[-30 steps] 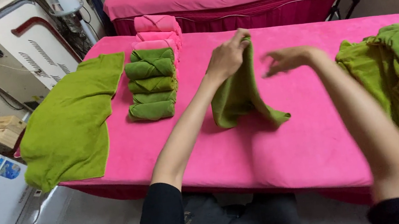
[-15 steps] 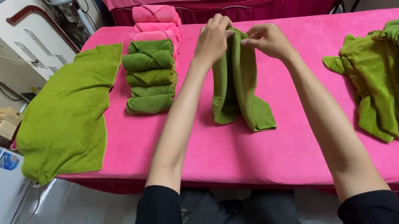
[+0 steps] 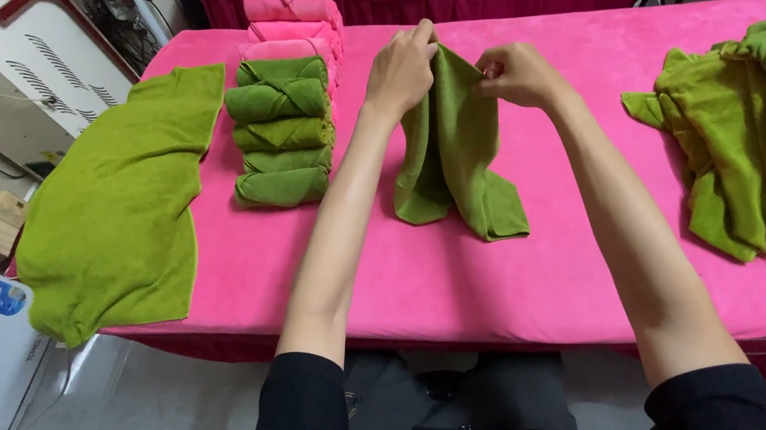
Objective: Folding and smoothing towels into decorative shapes on a spa treatment table.
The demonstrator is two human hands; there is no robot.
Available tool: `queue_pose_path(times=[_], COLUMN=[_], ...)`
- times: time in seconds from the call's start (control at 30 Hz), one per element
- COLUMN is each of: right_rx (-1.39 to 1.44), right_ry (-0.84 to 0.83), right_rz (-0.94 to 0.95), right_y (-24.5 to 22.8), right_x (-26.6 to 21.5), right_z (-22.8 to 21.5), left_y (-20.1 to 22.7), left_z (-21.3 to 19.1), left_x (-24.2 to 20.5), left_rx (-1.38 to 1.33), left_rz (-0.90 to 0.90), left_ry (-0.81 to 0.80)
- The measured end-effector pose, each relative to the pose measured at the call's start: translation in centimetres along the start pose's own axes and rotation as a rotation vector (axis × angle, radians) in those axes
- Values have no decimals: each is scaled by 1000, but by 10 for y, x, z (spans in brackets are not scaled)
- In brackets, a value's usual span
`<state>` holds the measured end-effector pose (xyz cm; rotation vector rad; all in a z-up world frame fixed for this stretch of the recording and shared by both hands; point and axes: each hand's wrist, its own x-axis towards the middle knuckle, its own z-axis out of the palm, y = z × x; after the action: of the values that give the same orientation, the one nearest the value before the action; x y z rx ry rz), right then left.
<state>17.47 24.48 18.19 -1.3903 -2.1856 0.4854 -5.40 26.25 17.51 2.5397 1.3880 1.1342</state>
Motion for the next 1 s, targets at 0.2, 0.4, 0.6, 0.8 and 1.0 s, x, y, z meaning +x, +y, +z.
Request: queue_pose_path(times=[0.2,0.4,0.6,0.8,1.0], right_rx=[31,-206,-290,54,707], right_ry=[-271,-299,-123,-106,14], right_rz=[205,226,200,297,262], right_y=[-9,45,130,167,137], right_x=[-16,-24,-18,-23,-59], right_z=[-4,7,15,10,24], left_y=[-15,-50,-73,-99,-97], left_z=[15,26,47,56,39], left_x=[5,-11,-35,-48,-75], left_rx=[-59,221,364,305,60], left_rz=[128,331,216,-57,-374], left_ry=[181,130,-268,-564,-800])
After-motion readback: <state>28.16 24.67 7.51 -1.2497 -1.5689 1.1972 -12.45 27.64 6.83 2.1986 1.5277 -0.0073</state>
